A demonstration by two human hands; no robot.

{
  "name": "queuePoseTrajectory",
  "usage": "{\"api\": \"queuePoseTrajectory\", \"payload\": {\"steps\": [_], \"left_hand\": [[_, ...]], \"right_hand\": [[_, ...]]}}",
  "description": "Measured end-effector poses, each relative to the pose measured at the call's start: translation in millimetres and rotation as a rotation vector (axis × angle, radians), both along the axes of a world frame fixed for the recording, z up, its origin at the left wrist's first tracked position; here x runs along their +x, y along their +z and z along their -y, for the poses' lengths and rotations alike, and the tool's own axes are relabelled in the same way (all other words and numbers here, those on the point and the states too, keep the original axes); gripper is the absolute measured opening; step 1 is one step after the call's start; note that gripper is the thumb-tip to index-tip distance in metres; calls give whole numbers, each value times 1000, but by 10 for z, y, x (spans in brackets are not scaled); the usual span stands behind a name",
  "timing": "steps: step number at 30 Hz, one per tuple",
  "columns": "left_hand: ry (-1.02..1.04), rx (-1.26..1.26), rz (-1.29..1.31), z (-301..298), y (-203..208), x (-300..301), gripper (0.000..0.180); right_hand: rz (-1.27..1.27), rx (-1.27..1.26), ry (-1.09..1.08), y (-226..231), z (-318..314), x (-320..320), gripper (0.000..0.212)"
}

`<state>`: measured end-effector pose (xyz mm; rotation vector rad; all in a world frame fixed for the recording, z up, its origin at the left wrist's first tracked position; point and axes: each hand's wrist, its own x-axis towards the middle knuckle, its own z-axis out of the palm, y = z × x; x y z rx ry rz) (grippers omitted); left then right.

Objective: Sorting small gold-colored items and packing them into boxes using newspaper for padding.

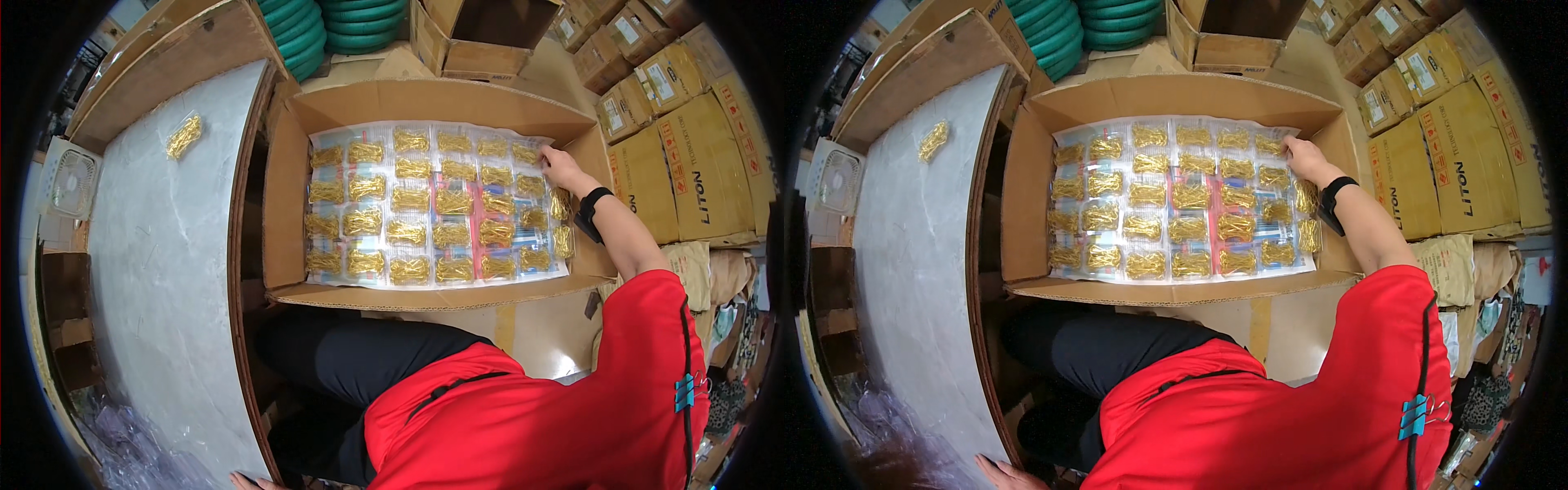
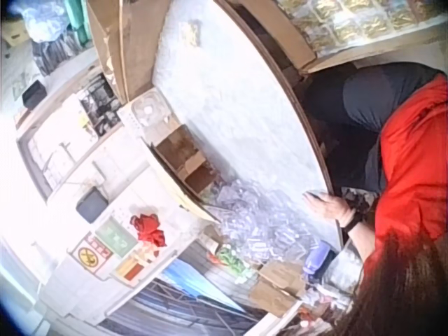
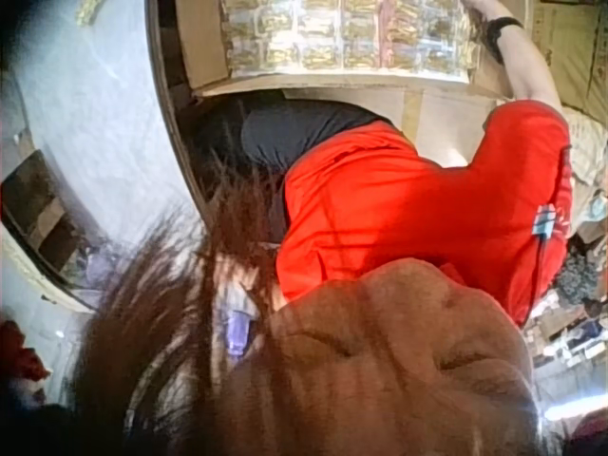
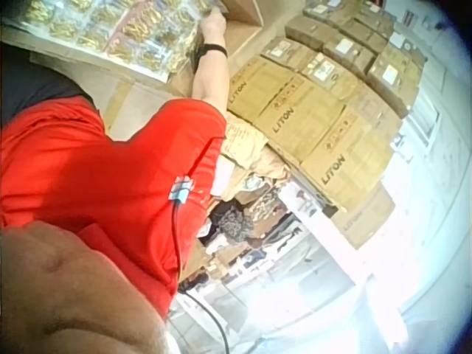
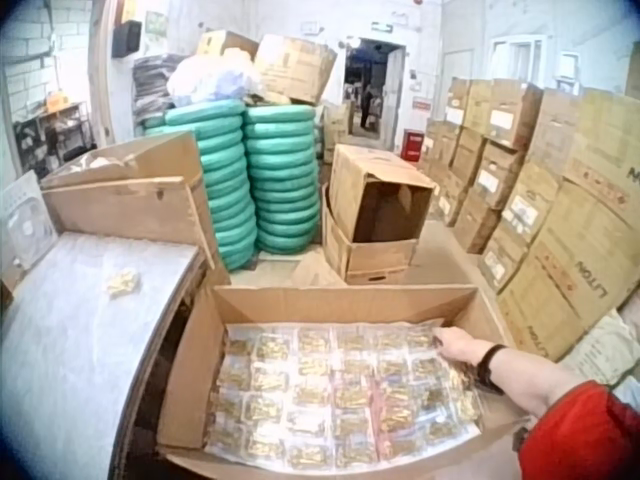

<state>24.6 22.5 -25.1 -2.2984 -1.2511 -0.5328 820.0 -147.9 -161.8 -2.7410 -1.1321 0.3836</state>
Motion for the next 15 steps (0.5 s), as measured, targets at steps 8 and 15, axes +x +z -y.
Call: {"api": "queuePoseTrajectory", "payload": {"steps": [8,15], "left_hand": [[381,-241,68,216,124,211,49],[395,-235,25,203,130,219,48]], "right_hand": [[-86,109,3,22,23,-57,23],[186,-149,-33,251,216,47,17]]}}
